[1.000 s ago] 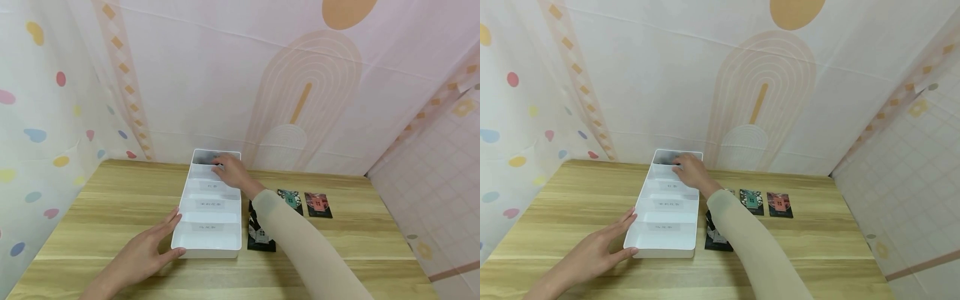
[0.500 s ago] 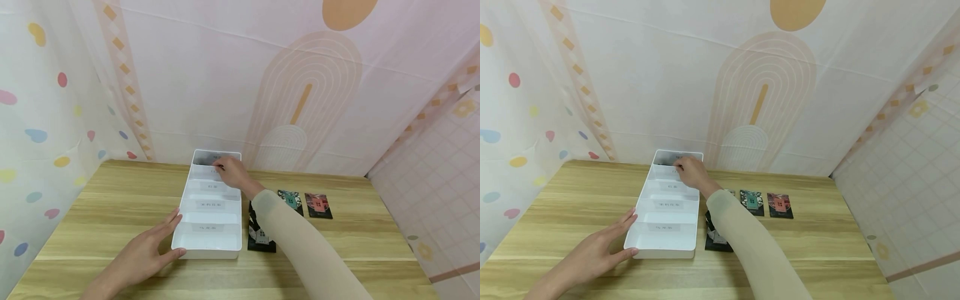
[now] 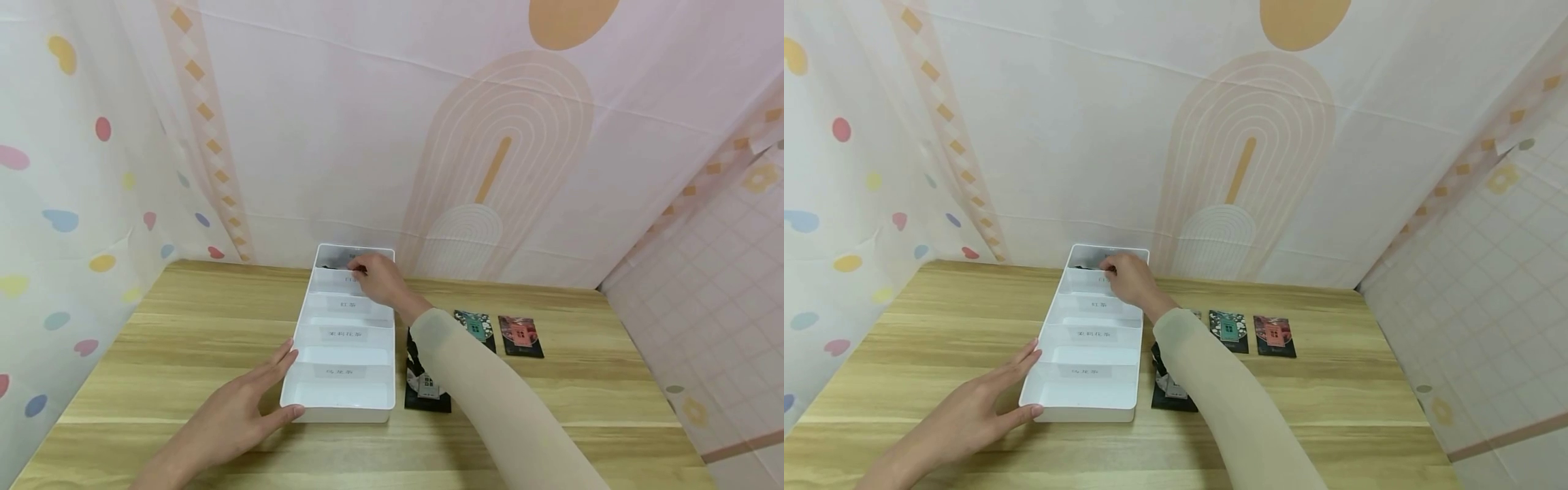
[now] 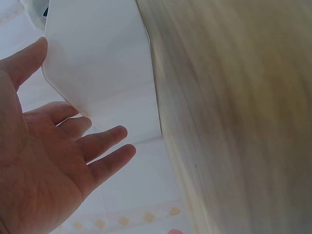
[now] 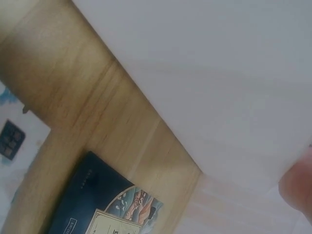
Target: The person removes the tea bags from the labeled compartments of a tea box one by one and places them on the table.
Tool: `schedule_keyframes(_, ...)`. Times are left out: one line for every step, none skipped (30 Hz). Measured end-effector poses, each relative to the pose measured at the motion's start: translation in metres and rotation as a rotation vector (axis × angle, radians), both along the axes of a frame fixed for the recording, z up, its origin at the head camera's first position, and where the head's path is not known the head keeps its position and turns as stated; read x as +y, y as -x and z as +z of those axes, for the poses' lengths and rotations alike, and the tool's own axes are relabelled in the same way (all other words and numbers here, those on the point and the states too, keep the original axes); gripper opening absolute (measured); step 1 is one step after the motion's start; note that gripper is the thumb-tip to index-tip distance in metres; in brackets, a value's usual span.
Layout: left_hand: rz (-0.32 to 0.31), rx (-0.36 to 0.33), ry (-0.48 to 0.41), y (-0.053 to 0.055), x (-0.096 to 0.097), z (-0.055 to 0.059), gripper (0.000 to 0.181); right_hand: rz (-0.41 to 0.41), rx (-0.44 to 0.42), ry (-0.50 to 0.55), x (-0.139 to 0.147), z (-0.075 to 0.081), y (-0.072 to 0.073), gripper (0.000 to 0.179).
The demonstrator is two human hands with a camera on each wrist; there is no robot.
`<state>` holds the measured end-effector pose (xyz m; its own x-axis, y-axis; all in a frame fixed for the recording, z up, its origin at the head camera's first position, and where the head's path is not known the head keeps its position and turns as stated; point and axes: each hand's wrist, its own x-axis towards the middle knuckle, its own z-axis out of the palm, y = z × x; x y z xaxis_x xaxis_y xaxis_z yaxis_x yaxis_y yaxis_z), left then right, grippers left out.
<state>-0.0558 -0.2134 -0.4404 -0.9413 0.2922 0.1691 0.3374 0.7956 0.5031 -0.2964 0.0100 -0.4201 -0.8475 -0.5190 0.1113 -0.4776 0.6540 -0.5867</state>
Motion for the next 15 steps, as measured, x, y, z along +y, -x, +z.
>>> schedule_keyframes(0.001, -0.001, -0.001, 0.000, 0.000, 0.000, 0.084, 0.000, 0.006, 0.004, 0.000, 0.000, 0.000, 0.023)
schedule_keyframes(0.002, -0.003, -0.002, 0.000, 0.000, 0.001, 0.084, 0.000, 0.014, 0.007, 0.000, 0.000, 0.000, 0.022)
schedule_keyframes(0.003, -0.004, -0.003, 0.000, 0.000, 0.001, 0.085, -0.001, 0.022, 0.012, 0.001, 0.001, 0.000, 0.021)
schedule_keyframes(0.003, -0.006, -0.004, 0.000, 0.001, 0.001, 0.085, -0.001, 0.030, 0.016, 0.001, 0.001, 0.000, 0.020)
schedule_keyframes(0.003, -0.007, -0.005, 0.000, 0.001, 0.001, 0.085, -0.001, 0.036, 0.020, 0.002, 0.001, 0.000, 0.020)
schedule_keyframes(0.002, -0.008, -0.005, 0.000, 0.001, 0.001, 0.085, -0.002, 0.042, 0.024, 0.002, 0.002, 0.001, 0.019)
schedule_keyframes(0.004, -0.010, -0.005, 0.000, 0.001, 0.000, 0.085, -0.003, 0.045, 0.027, 0.003, 0.003, 0.000, 0.018)
schedule_keyframes(0.003, -0.010, -0.006, 0.000, 0.002, 0.000, 0.085, -0.007, 0.043, 0.032, 0.004, 0.003, 0.000, 0.018)
schedule_keyframes(0.002, -0.009, -0.006, 0.000, 0.002, -0.001, 0.085, -0.012, 0.042, 0.036, 0.005, 0.004, 0.000, 0.017)
schedule_keyframes(0.001, -0.009, -0.006, 0.000, 0.002, -0.001, 0.085, -0.019, 0.041, 0.039, 0.005, 0.005, 0.000, 0.017)
schedule_keyframes(0.000, -0.009, -0.005, 0.000, 0.002, -0.001, 0.085, -0.027, 0.040, 0.043, 0.006, 0.006, 0.001, 0.017)
schedule_keyframes(-0.001, -0.009, -0.004, 0.001, 0.002, -0.001, 0.085, -0.036, 0.035, 0.052, 0.007, 0.008, 0.001, 0.017)
schedule_keyframes(0.000, -0.009, -0.005, 0.001, 0.002, -0.001, 0.085, -0.047, 0.029, 0.063, 0.008, 0.009, 0.001, 0.016)
schedule_keyframes(0.000, -0.011, -0.004, 0.001, 0.002, -0.001, 0.085, -0.056, 0.030, 0.074, 0.009, 0.010, 0.002, 0.016)
schedule_keyframes(0.000, -0.011, -0.004, 0.001, 0.002, -0.001, 0.085, -0.064, 0.032, 0.080, 0.011, 0.012, 0.003, 0.016)
